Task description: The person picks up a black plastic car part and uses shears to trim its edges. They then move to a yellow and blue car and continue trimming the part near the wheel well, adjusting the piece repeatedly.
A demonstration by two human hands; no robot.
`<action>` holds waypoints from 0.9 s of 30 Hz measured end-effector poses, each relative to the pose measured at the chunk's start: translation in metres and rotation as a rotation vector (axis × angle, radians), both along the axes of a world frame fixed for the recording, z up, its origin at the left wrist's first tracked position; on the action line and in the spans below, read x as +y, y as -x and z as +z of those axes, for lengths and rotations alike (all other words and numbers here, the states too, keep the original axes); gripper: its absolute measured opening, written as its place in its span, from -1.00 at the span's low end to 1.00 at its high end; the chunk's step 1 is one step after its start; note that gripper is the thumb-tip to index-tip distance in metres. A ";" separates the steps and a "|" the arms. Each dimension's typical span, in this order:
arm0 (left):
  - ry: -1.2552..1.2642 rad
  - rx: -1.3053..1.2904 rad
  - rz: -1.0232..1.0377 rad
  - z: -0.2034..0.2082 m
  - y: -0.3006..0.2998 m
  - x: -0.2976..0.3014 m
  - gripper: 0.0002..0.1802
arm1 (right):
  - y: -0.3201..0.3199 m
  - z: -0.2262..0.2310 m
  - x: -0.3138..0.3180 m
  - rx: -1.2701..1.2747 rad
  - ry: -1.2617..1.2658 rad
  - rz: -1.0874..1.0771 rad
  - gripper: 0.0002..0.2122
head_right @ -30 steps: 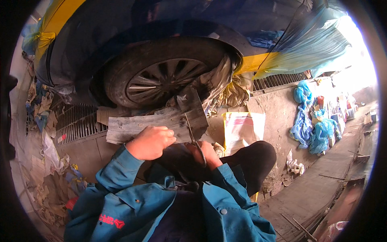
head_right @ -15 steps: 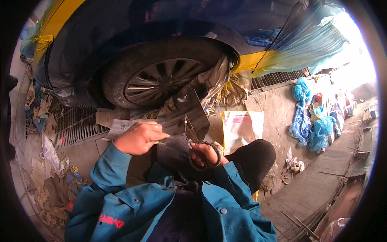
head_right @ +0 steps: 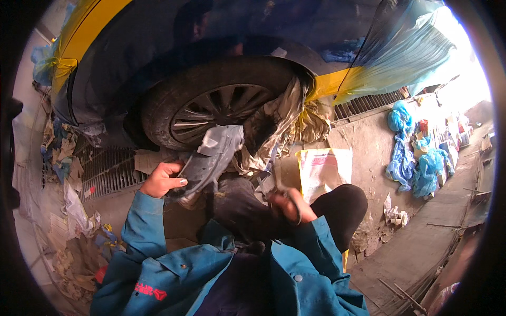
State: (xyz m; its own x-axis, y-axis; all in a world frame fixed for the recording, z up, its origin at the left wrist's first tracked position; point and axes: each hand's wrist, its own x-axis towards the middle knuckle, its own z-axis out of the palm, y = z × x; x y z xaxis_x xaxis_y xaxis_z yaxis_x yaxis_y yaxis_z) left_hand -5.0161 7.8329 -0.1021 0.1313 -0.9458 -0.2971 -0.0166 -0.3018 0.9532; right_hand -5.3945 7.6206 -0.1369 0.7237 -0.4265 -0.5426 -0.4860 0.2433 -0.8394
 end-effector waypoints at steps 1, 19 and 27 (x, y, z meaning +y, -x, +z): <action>-0.073 0.187 0.047 -0.002 -0.004 0.006 -0.73 | 0.001 -0.006 -0.006 -0.108 -0.132 -0.154 -0.73; -0.002 0.297 0.194 -0.061 0.024 -0.028 -0.31 | -0.051 -0.057 -0.025 -0.574 -0.535 -0.715 -0.95; -0.167 -0.506 0.233 -0.051 0.090 -0.043 0.08 | -0.047 -0.049 -0.020 -0.345 -0.220 -0.821 -0.95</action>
